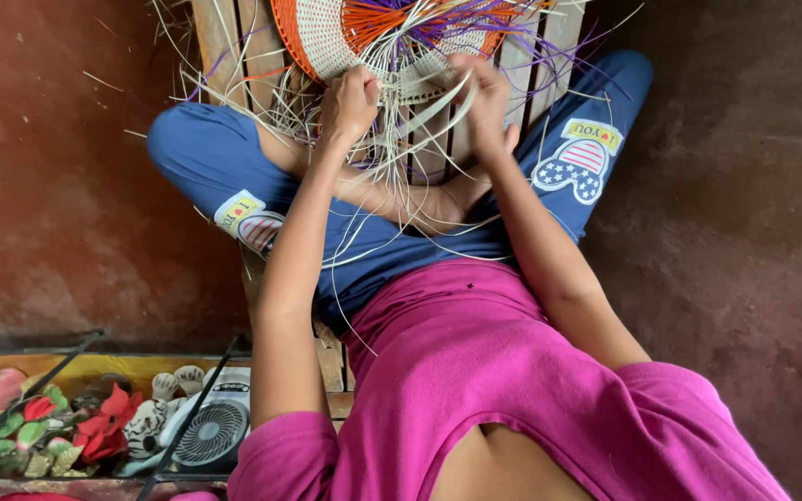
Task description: Weaving a colorful circular fan using natural and dyed fibers.
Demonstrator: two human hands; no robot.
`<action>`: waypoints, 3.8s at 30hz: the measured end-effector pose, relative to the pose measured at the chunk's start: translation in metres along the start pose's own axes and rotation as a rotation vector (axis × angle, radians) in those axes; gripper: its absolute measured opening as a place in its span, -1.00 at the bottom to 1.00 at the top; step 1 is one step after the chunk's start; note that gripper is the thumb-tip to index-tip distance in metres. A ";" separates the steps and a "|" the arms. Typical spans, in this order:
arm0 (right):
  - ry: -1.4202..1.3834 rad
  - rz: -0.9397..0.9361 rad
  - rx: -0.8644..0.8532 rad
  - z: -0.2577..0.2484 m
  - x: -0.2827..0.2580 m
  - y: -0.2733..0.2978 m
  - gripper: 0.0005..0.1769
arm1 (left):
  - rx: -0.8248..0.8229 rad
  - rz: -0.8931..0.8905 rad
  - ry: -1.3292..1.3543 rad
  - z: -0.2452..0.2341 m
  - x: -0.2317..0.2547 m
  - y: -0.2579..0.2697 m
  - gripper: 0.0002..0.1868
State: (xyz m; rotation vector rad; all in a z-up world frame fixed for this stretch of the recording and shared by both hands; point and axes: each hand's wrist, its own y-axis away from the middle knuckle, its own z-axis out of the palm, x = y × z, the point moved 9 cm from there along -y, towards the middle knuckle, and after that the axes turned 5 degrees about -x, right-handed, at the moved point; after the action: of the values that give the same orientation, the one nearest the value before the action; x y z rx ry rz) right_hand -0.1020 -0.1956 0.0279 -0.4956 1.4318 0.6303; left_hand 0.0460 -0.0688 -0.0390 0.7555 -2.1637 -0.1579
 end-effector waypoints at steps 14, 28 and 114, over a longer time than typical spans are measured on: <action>0.458 -0.320 0.856 -0.158 -0.063 0.005 -0.42 | -0.008 0.004 -0.094 -0.005 0.020 0.014 -0.70; 1.014 0.117 -0.695 0.081 0.050 -0.015 -0.84 | -0.034 0.066 -0.047 -0.014 0.024 0.019 -0.71; -0.807 -0.161 -1.009 0.063 -0.173 0.005 -0.51 | -0.103 0.236 0.220 -0.015 0.024 -0.006 -0.73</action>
State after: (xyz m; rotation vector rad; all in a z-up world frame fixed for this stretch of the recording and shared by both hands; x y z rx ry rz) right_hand -0.0635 -0.1678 0.2059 -0.9770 0.2300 1.2365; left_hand 0.0479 -0.0849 -0.0149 0.4329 -1.9985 -0.0600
